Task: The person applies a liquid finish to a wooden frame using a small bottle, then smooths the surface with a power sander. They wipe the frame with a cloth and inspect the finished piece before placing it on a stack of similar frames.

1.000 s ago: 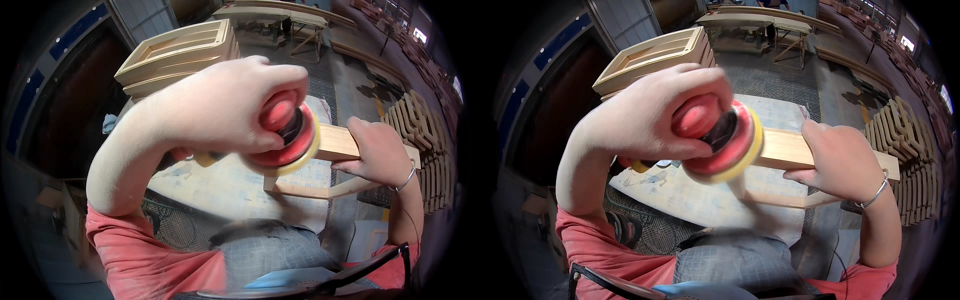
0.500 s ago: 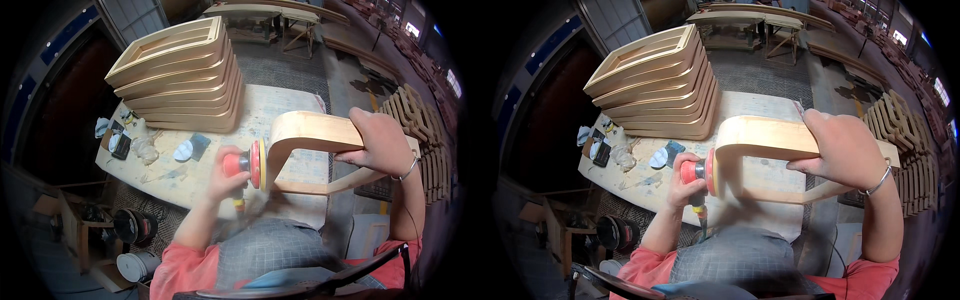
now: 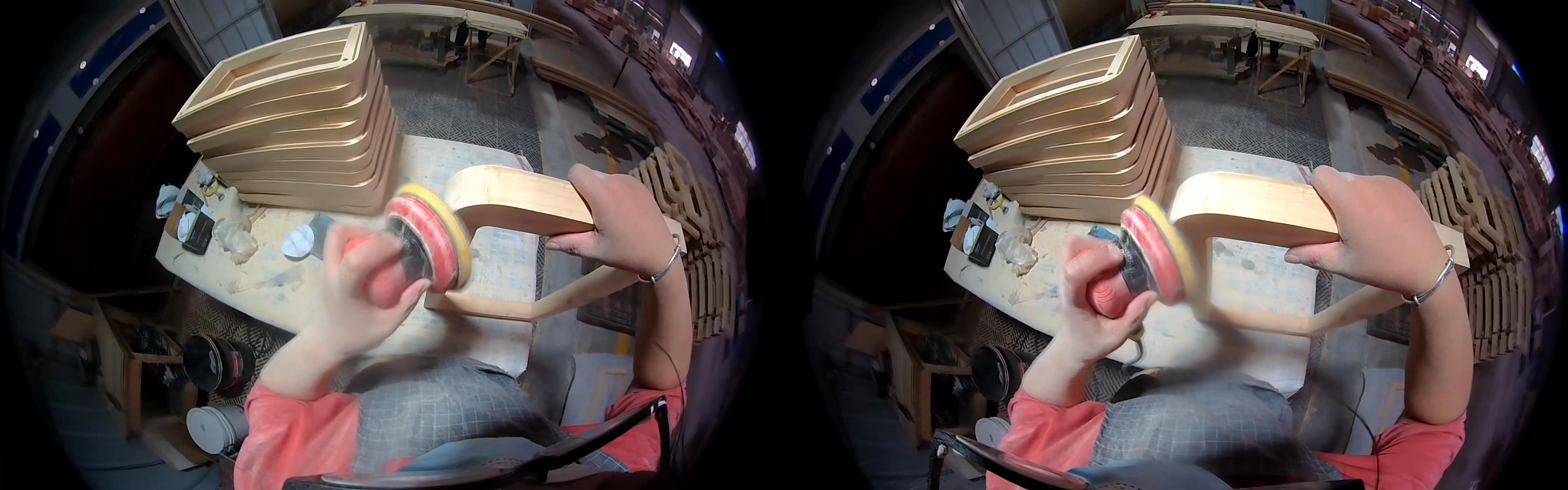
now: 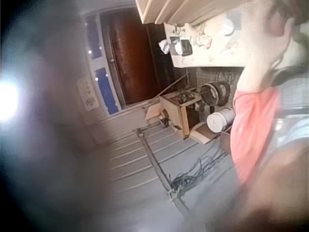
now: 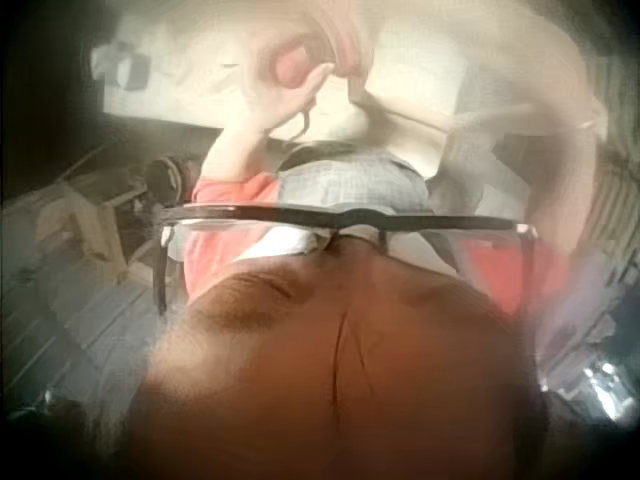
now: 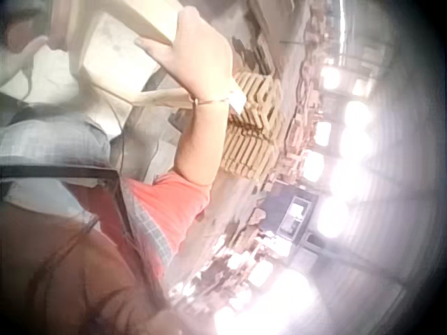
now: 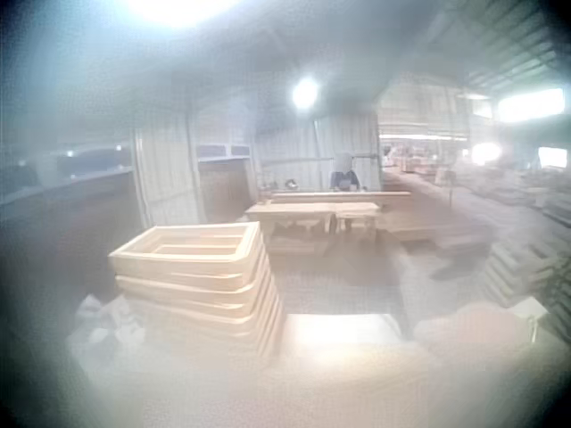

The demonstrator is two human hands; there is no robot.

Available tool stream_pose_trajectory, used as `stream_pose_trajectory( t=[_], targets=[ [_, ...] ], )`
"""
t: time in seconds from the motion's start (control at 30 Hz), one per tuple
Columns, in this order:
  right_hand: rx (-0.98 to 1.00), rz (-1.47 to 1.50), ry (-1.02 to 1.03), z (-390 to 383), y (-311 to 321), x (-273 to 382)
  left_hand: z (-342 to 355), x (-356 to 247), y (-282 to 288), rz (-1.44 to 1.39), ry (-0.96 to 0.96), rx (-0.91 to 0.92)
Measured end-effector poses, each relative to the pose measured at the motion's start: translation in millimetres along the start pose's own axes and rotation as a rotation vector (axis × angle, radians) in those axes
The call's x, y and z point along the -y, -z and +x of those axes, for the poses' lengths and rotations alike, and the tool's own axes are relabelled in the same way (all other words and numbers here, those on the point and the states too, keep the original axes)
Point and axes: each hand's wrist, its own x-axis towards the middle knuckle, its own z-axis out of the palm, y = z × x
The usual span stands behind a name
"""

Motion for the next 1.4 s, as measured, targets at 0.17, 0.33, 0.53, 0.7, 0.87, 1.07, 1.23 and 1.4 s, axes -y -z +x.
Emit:
stream_pose_trajectory(
  t=[0.17, 0.33, 0.53, 0.7, 0.87, 1.07, 1.23, 1.4],
  targets=[
    [0.008, 0.028, 0.011, 3.4, 0.8, -0.6, -52.8, 33.6, -27.8, -0.409, 0.361, -0.025],
    [0.030, 0.029, 0.027, 4.3, -0.4, 3.2, 6.2, 45.5, 20.1, -0.557, 0.397, 0.183],
    [0.028, 0.029, 0.030, -4.5, 1.1, 3.0, 143.2, -12.0, 60.9, -0.048, -0.053, 0.704],
    [0.051, 0.026, 0.004, -8.5, 1.6, 4.7, 199.8, -74.0, 37.0, 0.328, -0.023, 1.010],
    [0.033, 0.028, 0.018, -11.5, 3.4, 13.0, 209.6, -86.9, 32.5, 0.333, 0.013, 1.065],
    [0.031, 0.033, -0.039, -16.1, -0.1, 16.4, 151.7, -7.3, 55.3, -0.057, -0.082, 0.758],
    [0.026, 0.028, -0.025, -13.5, 0.0, 11.2, 45.9, 49.4, 36.2, -0.488, 0.157, 0.369],
    [-0.003, 0.003, -0.048, -12.0, -4.5, 13.5, -36.6, 64.1, -10.7, -0.945, 0.558, 0.180]
  ],
)
